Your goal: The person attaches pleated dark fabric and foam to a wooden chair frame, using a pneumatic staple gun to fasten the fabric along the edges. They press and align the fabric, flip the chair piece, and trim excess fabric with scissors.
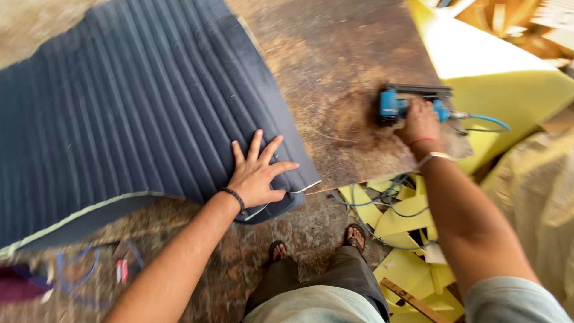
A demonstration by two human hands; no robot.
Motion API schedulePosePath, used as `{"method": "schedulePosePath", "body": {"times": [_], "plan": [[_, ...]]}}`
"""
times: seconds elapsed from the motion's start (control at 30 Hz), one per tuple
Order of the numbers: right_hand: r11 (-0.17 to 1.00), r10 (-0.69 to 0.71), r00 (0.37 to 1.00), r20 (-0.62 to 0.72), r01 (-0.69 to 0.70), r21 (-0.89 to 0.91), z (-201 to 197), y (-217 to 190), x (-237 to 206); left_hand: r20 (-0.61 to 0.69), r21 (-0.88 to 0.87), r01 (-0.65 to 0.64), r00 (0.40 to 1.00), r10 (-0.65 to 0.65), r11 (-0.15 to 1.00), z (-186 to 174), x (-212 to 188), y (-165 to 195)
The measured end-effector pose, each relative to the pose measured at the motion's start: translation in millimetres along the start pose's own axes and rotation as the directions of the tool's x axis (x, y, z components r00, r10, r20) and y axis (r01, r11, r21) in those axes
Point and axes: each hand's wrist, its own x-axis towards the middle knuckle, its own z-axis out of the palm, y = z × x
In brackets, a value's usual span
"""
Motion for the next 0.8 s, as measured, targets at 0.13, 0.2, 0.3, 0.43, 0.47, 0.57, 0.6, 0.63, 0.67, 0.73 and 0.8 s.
{"method": "schedulePosePath", "body": {"times": [0.13, 0.2, 0.3, 0.43, 0.47, 0.57, 0.6, 0.63, 0.67, 0.73, 0.8], "plan": [[0.995, 0.003, 0.986, 0.168, 0.014, -0.101, 8, -4, 25, 0.020, 0.004, -0.007, 1.000, 0.007, 1.000, 4, -2, -18], [0.987, -0.053, 0.987, 0.154, 0.076, -0.145, 11, -9, 26, 0.061, 0.006, 0.009, 0.998, -0.009, 1.000, 7, -3, -25], [0.997, 0.076, 0.912, 0.403, -0.060, -0.054, 16, -16, 9, 0.087, 0.010, 0.011, 0.996, -0.012, 1.000, 9, -6, -25], [0.972, 0.091, 0.844, 0.528, -0.191, 0.138, 14, -49, -59, 0.079, 0.021, -0.014, 0.997, 0.012, 1.000, 7, -8, -21], [0.963, 0.063, 0.878, 0.475, -0.177, 0.201, 12, -64, -90, 0.089, 0.036, -0.023, 0.996, 0.020, 0.999, 7, -9, -21], [0.737, 0.160, 0.906, 0.392, -0.373, 0.563, -4, -114, -192, 0.096, 0.071, -0.097, 0.991, 0.090, 0.993, 12, -13, -21], [0.533, 0.193, 0.888, 0.418, -0.452, 0.715, -11, -132, -224, 0.080, 0.076, -0.135, 0.988, 0.129, 0.988, 15, -14, -21], [0.244, 0.237, 0.879, 0.415, -0.467, 0.850, -15, -154, -258, 0.070, 0.081, -0.172, 0.983, 0.167, 0.982, 20, -15, -21], [-0.076, 0.277, 0.865, 0.418, -0.414, 0.907, -15, -182, -288, 0.039, 0.106, -0.213, 0.977, 0.210, 0.971, 24, -14, -22], [-0.418, 0.273, 0.812, 0.515, -0.382, 0.824, -8, -226, -326, 0.011, 0.138, -0.302, 0.953, 0.304, 0.943, 33, -16, -23], [-0.676, 0.251, 0.791, 0.558, -0.268, 0.686, 2, -259, -346, 0.041, 0.158, -0.314, 0.949, 0.312, 0.936, 38, -18, -23]]}}
